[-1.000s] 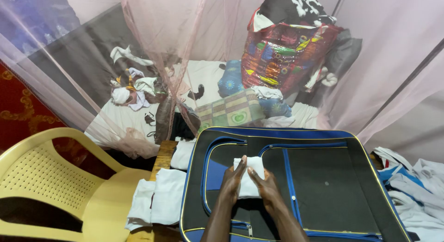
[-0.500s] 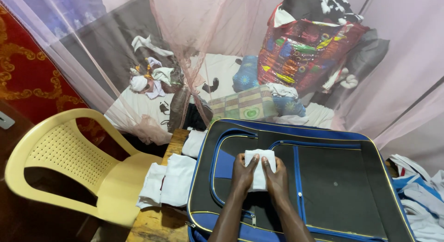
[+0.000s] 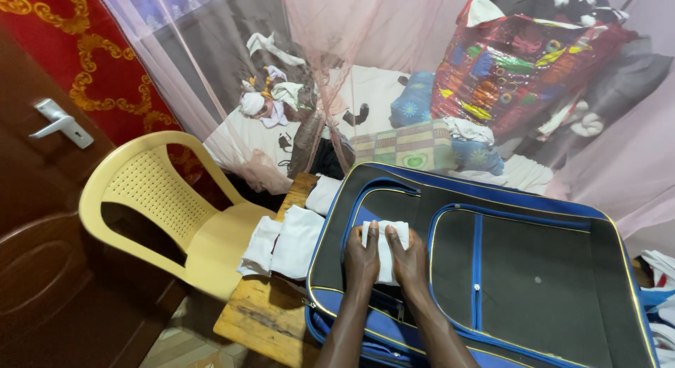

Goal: Folding white clothes and a white tank top inside a suitcase.

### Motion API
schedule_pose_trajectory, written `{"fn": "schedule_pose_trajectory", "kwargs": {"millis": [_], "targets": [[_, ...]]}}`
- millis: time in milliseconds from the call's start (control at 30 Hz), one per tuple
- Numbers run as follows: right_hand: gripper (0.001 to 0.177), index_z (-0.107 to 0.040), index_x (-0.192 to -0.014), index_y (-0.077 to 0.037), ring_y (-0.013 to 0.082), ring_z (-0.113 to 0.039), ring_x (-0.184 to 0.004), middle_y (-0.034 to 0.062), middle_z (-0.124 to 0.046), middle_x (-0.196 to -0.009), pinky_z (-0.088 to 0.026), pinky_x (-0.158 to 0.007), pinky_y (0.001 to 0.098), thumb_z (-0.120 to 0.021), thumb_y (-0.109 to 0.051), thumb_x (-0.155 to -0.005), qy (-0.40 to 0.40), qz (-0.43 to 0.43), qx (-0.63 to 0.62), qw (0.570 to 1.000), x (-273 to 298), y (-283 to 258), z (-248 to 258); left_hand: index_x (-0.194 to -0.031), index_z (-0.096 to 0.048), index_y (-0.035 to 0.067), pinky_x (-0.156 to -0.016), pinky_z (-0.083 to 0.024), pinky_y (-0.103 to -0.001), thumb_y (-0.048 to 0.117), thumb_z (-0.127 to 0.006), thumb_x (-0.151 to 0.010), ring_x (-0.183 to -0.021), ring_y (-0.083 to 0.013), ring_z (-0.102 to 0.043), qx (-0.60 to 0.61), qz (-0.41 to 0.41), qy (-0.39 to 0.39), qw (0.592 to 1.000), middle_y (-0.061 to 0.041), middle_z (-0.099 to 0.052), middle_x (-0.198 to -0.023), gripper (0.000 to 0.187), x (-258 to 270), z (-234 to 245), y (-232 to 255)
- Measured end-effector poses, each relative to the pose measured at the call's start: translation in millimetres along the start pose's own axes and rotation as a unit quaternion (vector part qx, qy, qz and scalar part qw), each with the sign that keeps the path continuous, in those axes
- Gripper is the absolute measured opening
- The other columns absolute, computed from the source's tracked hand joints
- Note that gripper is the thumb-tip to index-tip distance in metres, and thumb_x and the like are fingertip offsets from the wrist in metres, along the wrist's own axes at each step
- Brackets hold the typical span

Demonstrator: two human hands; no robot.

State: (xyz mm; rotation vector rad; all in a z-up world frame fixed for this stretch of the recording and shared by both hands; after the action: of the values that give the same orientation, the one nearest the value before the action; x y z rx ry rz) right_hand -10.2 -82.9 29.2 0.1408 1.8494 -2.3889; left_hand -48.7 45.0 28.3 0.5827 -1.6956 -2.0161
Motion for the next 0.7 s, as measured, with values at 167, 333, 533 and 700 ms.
{"fn": "schedule_pose_trajectory", "kwargs": {"millis": [167,333,533,700], "targets": [[0.046,-0.074,-0.102,0.0,0.0188,-0.071,-0.074,0.0126,-0.077,-0.085,-0.055,-0.067,0.0347,-0.065,-0.044,-0.096,-0.025,0.008,-0.047,0.999,9,-11,-26,-0.104,-0.07,0.001,-0.075,-0.056,-0.042,0.054,-0.065,-0.092,-0.084,-0.0298,-0.075,0.003,0.017,-0.003,1.0,-0.017,-0.075,-0.092,0.055,1,32,9],[0.048,-0.071,-0.108,0.003,0.015,-0.063,-0.072,0.0118,-0.071,-0.084,-0.052,-0.064,0.0323,-0.055,-0.041,-0.107,-0.069,-0.006,-0.12,0.99,15,-28,-53,-0.103,-0.069,0.001,-0.073,-0.056,-0.042,0.053,-0.063,-0.094,-0.08,-0.0301,-0.075,-0.004,0.017,0.013,1.0,-0.018,-0.075,-0.089,0.053,-13,66,13],[0.041,-0.066,-0.122,0.002,0.0159,-0.07,-0.078,0.012,-0.076,-0.096,-0.057,-0.067,0.0313,-0.059,-0.031,-0.099,-0.158,-0.098,-0.175,0.967,22,-66,-109,-0.102,-0.069,-0.002,-0.073,-0.054,-0.042,0.049,-0.061,-0.098,-0.079,-0.0304,-0.071,-0.005,-0.038,0.059,0.998,-0.02,-0.074,-0.088,0.052,-51,127,-3],[0.044,-0.059,-0.131,0.003,0.0192,-0.073,-0.094,0.0172,-0.076,-0.11,-0.058,-0.08,0.0331,-0.07,-0.019,-0.095,-0.196,-0.076,-0.136,0.968,10,-40,-190,-0.106,-0.07,0.0,-0.073,-0.055,-0.039,0.048,-0.059,-0.098,-0.081,-0.0247,-0.071,0.001,0.009,0.031,0.999,-0.016,-0.075,-0.091,0.05,-95,178,-26]]}}
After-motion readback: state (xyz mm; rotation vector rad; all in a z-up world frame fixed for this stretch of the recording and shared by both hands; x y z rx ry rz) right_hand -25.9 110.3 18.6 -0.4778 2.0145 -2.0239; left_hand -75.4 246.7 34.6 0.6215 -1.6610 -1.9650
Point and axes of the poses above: each hand's wrist, its own x-axis away from the middle knuckle, its own z-axis out of the back of the hand, y = z × x, the point moved 4 cm from there along -x, towards the middle knuckle
